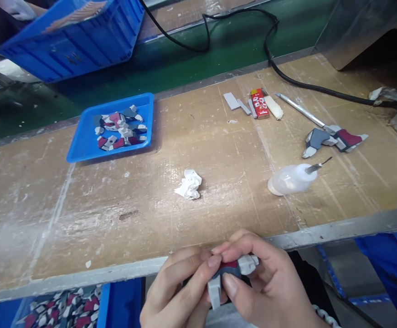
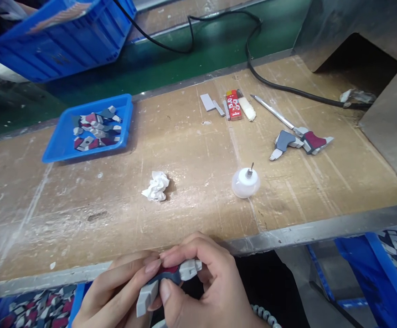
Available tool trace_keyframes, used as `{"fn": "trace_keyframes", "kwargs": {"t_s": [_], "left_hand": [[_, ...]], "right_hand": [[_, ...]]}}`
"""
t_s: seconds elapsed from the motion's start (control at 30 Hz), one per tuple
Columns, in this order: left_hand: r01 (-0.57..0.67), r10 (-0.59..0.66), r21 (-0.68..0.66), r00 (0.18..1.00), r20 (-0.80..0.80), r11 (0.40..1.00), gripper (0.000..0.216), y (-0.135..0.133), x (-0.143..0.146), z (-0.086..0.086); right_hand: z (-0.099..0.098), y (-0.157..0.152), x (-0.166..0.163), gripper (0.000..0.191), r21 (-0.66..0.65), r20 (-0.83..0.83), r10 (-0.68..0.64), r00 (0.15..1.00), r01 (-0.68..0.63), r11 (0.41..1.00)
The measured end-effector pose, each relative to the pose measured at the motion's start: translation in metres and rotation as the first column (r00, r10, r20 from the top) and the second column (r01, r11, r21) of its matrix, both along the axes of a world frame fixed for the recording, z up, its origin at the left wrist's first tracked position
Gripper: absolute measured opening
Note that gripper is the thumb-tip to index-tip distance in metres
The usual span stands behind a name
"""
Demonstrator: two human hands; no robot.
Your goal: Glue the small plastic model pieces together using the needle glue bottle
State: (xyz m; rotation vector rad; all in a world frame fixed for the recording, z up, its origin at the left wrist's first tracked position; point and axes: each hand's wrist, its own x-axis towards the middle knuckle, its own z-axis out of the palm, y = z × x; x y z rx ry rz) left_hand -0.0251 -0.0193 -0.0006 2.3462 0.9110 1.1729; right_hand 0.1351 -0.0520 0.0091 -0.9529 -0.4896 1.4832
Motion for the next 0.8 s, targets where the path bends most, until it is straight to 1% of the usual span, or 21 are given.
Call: {"fn": "trace_keyframes", "kwargs": {"t_s": [0.07, 0.13, 0.23, 0.3, 0.4, 0.47, 0.6, 0.67, 0.8], "left_hand": [[-0.007, 0.007, 0.008, 1.000, 0.008, 1.000, 0.051, -0.001, 0.003, 0.000], [-0.011, 0.011, -0.012, 1.000, 0.023, 1.000, 0.047, -0.003, 0.009, 0.001], [-0.106, 0.114, -0.086, 0.990, 0.087, 0.991, 0.042, -0.008, 0.021, 0.004], [-0.168, 0.184, -0.129, 0.975, 0.124, 0.977, 0.041, -0.010, 0.027, 0.006], [-0.148, 0.163, -0.123, 0.980, 0.117, 0.981, 0.041, -0.011, 0.027, 0.007], [-0.098, 0.104, -0.083, 0.991, 0.080, 0.992, 0.042, -0.009, 0.020, 0.004], [-0.008, 0.007, 0.011, 1.000, 0.025, 1.000, 0.044, -0.004, 0.006, -0.003], [-0.020, 0.020, 0.021, 1.000, 0.018, 1.000, 0.045, -0.005, 0.002, -0.006], [-0.072, 0.073, 0.027, 0.997, -0.007, 0.997, 0.044, -0.009, 0.002, -0.008]], "right_hand": [[0.000, 0.000, 0.002, 0.015, -0.001, 0.000, 0.008, 1.000, -0.008, 1.000], [0.002, 0.000, 0.004, 0.014, -0.009, 0.004, 0.032, 0.999, -0.032, 0.999], [0.005, 0.001, 0.009, 0.014, -0.009, 0.025, 0.054, 0.998, -0.054, 0.999], [0.005, 0.003, 0.011, 0.014, 0.013, 0.072, 0.055, 0.996, -0.056, 0.998], [0.002, 0.004, 0.011, 0.015, 0.049, 0.137, 0.031, 0.990, -0.038, 0.998], [-0.001, 0.004, 0.010, 0.016, 0.070, 0.153, 0.009, 0.988, -0.020, 0.997], [-0.007, 0.002, 0.006, 0.020, 0.086, 0.066, 0.003, 0.998, -0.009, 0.996], [-0.008, 0.002, 0.004, 0.024, 0.104, 0.044, 0.001, 0.999, -0.005, 0.995], [-0.012, 0.001, 0.002, 0.030, 0.162, 0.074, -0.033, 0.997, 0.021, 0.987]]}}
